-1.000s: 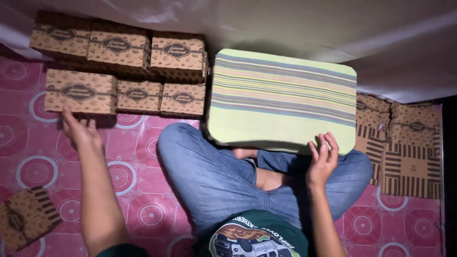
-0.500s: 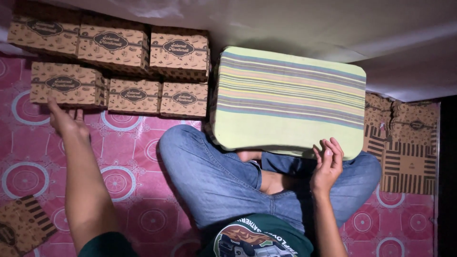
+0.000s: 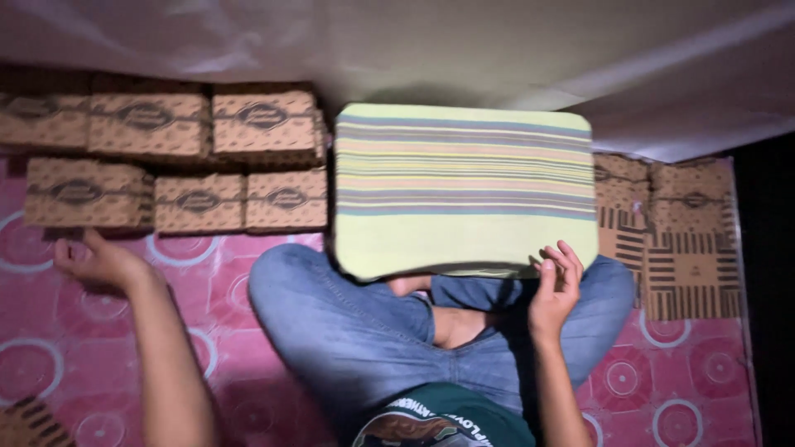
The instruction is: Assembling a small cardboard box from a flat template by folding and tucking flaps.
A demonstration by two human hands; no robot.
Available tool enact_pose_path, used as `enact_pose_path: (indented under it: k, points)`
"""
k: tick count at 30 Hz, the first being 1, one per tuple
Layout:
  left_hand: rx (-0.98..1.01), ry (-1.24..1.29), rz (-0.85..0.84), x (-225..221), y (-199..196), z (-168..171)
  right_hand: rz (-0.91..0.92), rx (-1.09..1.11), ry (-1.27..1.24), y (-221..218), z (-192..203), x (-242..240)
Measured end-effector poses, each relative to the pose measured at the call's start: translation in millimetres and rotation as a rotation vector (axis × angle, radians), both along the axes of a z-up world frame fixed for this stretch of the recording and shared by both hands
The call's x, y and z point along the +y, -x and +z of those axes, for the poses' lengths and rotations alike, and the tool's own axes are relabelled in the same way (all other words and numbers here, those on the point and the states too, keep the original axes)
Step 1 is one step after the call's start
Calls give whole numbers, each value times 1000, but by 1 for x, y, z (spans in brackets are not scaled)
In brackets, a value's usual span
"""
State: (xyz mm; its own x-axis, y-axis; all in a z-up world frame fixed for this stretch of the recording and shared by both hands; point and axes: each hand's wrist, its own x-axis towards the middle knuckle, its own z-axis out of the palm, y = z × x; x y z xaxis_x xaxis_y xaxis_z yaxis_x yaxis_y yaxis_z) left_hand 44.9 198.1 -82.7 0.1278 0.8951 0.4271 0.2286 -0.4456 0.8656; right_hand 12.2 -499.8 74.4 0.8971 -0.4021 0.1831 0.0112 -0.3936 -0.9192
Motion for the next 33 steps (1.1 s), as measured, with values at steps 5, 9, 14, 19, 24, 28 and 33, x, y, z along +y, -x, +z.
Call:
enact_pose_path:
  k: [5,9,14,19,24,28,33]
  points:
    - [6,-169,-355,-205,5,131,10,-96,508,-14,31,-21]
    - [127,-97,-782,-350,-1,128,37,-92,780,-44,2,-74]
    - [456,-585,-1147,-445,-19,143,179,249,773,-63,-5,-98]
    - [634,-710,-1146,-450,-27,127,184,202,449,-85,-17,-167]
    - [677,-757,-1117,-454,-25,136,238,625,670,-134,-159,-284]
    - [680,-798,-1091,-459,-26,138,324,816,667,-184,-205,-276]
    - [689,-795,-1080,-460,-26,139,290,894,701,-224,-209,-257]
